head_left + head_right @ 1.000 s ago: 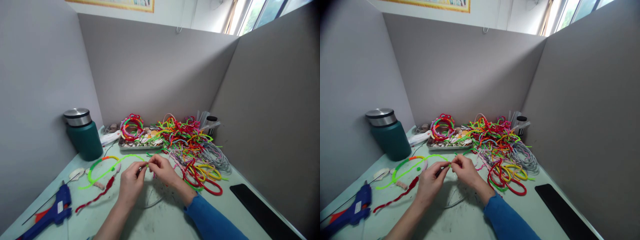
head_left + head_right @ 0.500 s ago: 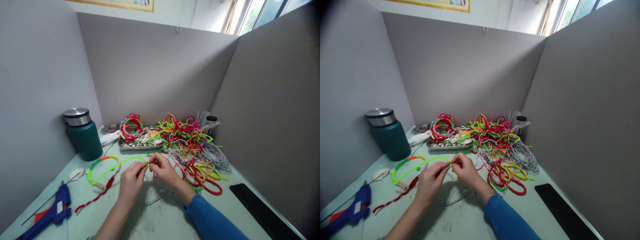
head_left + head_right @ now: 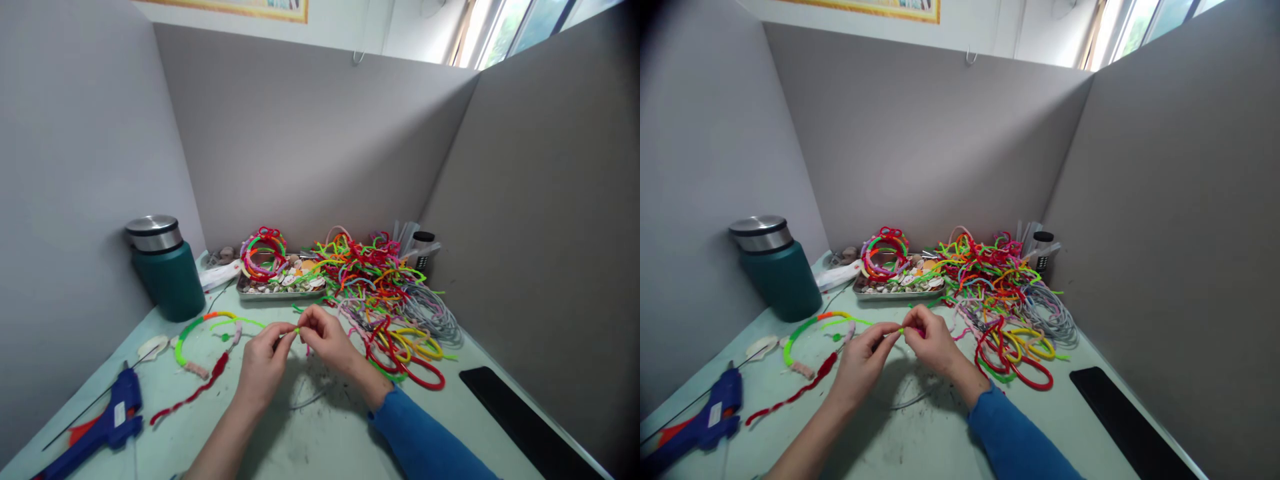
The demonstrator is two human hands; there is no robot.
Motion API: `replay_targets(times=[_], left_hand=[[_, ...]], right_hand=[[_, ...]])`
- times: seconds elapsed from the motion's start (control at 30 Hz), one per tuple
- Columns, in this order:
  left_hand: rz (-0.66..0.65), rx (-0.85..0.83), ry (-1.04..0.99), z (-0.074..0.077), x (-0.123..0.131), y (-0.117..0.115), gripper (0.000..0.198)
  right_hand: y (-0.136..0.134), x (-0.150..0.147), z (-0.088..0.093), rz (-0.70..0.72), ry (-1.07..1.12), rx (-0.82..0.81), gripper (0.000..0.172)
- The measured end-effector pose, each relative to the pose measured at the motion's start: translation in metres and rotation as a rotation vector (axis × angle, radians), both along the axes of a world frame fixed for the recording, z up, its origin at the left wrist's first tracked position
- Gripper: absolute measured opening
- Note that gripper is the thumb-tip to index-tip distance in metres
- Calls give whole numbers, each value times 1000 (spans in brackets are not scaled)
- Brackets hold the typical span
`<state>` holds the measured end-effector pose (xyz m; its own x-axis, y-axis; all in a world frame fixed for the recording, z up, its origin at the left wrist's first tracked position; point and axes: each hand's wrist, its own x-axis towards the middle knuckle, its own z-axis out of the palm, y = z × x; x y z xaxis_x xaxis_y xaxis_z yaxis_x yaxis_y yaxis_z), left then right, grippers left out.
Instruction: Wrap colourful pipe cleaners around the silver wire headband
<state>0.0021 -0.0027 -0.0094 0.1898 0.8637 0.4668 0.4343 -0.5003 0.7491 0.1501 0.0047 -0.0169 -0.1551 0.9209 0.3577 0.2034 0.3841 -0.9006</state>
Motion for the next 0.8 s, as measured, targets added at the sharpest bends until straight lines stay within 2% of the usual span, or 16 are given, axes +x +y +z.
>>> replay_targets(times=[0.27,0.53,0.8], left_hand=[[-60,-247,-152,-4,0,1,26],[-124,-404,-253,-3,0,3,28],[-189,-433,-271,1,0,2,22]], right_hand=[[-3,0,4,7,-7,6,6],[-2,0,3,-12,-32,7,7],[-1,2,4,-19,-55,21,9]])
